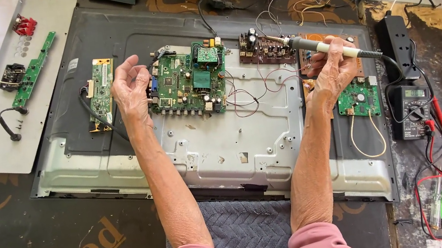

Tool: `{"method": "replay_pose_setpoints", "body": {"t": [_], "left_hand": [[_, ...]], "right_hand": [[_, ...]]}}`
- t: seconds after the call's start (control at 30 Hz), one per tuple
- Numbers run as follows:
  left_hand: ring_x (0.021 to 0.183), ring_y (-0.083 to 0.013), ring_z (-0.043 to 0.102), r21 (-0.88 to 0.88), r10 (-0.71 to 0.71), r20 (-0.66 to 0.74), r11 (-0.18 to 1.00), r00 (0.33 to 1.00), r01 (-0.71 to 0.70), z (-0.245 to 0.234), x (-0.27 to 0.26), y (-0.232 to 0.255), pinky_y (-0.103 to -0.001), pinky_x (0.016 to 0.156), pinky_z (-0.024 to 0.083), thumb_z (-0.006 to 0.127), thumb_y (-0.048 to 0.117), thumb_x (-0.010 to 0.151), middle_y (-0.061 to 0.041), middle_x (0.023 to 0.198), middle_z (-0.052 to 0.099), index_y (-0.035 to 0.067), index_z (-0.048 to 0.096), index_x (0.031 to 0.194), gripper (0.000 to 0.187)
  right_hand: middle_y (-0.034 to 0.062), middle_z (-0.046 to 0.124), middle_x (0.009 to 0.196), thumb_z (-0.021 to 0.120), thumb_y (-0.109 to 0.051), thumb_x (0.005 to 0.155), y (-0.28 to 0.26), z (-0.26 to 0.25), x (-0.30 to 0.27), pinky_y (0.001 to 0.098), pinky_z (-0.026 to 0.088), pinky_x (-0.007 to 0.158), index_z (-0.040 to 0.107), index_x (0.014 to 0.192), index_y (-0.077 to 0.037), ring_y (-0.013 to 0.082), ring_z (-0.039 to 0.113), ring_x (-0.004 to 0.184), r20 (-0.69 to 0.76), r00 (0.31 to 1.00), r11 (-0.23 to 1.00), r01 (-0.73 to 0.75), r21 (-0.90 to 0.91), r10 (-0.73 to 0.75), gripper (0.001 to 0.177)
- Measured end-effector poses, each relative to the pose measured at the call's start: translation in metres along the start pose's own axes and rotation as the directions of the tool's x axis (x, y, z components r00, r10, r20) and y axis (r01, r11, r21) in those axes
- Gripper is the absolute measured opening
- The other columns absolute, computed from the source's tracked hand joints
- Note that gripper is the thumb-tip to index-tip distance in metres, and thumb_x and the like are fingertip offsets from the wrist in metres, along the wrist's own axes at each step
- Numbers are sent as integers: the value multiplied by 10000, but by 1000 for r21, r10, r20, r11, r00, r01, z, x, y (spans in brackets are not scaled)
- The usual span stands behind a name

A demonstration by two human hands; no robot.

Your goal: The person uses a soldering iron to work on a green circuit board placed on a disassembled electronic device chassis. They hold the board steady with one hand while applying the soldering iron with the other, moving between different components on the board.

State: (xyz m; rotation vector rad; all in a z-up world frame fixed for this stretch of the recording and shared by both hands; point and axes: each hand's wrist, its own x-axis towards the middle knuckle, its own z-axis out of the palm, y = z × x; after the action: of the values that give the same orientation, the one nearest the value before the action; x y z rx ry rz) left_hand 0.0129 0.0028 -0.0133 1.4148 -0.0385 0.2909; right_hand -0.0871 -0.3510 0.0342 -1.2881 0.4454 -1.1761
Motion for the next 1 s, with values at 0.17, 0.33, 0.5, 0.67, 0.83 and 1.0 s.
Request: {"method": "replay_pose_setpoints", "body": {"t": [0.17,0.33,0.5,0.67,0.83,1.0], "left_hand": [[887,-153,701,-33,14,-20,999,1000,-15,3,-2,4,-353,915,605,739,127,994,-127,1039,689,97,674,1298,313],[873,-121,686,-33,-27,-46,999,999,26,3,-1,4,-296,856,619,753,167,980,-87,1019,686,129,694,1274,302],[880,-127,672,-70,-51,-47,996,998,48,-1,3,-3,-294,868,626,768,186,969,-95,1019,675,123,693,1277,322],[857,-122,674,-96,-44,-51,995,998,39,-1,5,-5,-286,863,646,775,177,962,-99,995,679,124,707,1254,305],[845,-117,680,-85,-49,-57,995,997,44,1,4,-3,-273,845,656,773,172,956,-94,982,683,126,712,1244,298],[845,-122,689,-71,-37,-61,997,997,32,2,4,-2,-272,827,664,772,160,952,-92,971,684,133,719,1236,290]], "right_hand": [[126,660,643,620,-293,1047,-4,3,-2,222,525,363,692,1020,-58,136,610,493,1,999,995,-49,82,49,248],[126,657,648,628,-297,1046,1,3,0,226,539,385,687,1017,-54,133,617,505,53,996,994,-70,84,66,252],[128,668,661,633,-306,1046,5,1,0,239,565,409,691,1024,-61,136,633,517,87,993,994,-84,68,78,253],[146,684,680,636,-309,1051,4,3,-2,251,592,431,694,1039,-56,147,654,534,122,990,995,-73,70,64,260],[147,682,682,635,-317,1052,5,1,-1,251,593,442,690,1044,-60,143,651,536,129,989,995,-75,71,66,263],[147,685,686,633,-327,1053,5,1,0,254,596,443,688,1056,-63,144,653,540,142,988,995,-79,68,69,270]]}}
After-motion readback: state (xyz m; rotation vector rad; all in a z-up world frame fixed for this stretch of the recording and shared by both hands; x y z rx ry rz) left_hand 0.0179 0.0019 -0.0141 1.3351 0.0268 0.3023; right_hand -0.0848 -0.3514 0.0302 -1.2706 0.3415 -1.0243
